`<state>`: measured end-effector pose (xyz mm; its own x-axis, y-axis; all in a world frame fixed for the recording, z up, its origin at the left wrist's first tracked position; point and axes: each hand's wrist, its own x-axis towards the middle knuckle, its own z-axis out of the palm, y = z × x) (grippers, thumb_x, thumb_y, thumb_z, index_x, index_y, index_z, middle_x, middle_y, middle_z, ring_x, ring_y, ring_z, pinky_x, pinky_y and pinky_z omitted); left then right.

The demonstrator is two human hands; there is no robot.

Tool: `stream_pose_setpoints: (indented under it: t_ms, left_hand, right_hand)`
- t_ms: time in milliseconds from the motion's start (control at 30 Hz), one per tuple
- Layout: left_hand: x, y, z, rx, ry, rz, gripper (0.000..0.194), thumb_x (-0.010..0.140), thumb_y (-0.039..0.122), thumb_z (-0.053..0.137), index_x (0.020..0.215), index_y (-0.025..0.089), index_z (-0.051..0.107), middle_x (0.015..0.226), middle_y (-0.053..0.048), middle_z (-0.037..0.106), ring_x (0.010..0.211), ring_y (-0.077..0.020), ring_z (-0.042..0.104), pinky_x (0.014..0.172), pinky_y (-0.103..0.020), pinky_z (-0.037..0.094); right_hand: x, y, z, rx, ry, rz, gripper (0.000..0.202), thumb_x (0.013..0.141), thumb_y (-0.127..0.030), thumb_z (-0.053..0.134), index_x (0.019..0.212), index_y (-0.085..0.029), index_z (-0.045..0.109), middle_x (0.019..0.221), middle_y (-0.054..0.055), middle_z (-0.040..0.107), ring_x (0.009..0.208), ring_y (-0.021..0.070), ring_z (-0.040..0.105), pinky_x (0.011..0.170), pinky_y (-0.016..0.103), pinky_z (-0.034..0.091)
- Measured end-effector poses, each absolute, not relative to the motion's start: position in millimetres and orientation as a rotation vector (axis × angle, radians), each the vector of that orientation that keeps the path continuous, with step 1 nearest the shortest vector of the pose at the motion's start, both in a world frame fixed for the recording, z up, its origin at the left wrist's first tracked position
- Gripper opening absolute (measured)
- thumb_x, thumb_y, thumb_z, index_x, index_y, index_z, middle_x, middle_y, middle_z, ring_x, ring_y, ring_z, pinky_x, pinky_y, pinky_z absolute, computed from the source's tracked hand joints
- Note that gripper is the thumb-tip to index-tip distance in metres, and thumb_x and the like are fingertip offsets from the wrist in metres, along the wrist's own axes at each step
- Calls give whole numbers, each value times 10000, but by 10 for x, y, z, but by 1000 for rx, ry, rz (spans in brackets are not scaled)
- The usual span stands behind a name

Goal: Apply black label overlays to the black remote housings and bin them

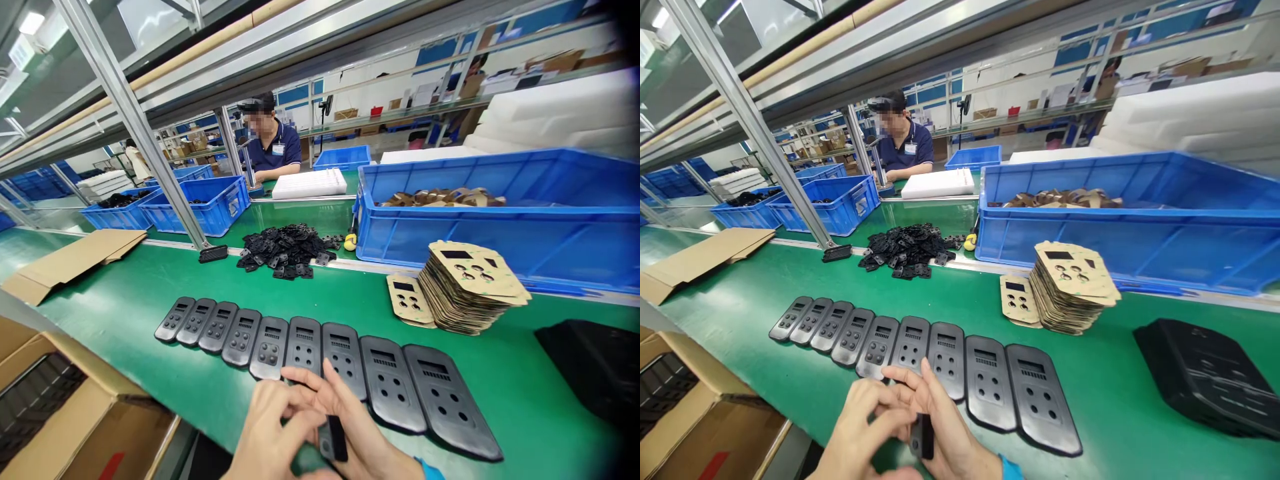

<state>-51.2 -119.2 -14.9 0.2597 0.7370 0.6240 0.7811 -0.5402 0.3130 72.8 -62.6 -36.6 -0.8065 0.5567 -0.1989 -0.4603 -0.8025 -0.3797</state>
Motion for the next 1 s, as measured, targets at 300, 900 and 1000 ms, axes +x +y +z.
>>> stream_pose_setpoints:
  t_ms: [300,900,1000]
  left_hand:
    - [-641,-1004,29,-2352,-1925,-1273,172,879,188,501,922,212,665,847,-36,669,799,-164,582,700,-281,435]
    - [-810,-558,3,-2445,-2190,-721,293,826,340,621,1082,202,657,888,-50,653,876,-224,567,799,-357,455]
    - [-785,-534,-17,-2570,-2031,-605,303,820,296,639,1111,209,637,968,-59,625,920,-225,539,813,-361,460]
  right_hand:
    - [724,-673,-324,-310,-552,2553,582,877,-616,418,1053,-111,647,874,96,672,783,177,618,718,299,461]
    - [666,-713,-515,-424,-1196,2557,657,723,-702,568,905,-80,682,724,88,654,566,101,550,608,246,410]
    - [674,-711,-504,-428,-1206,2560,649,711,-703,581,900,-90,680,724,76,654,563,94,547,606,240,409]
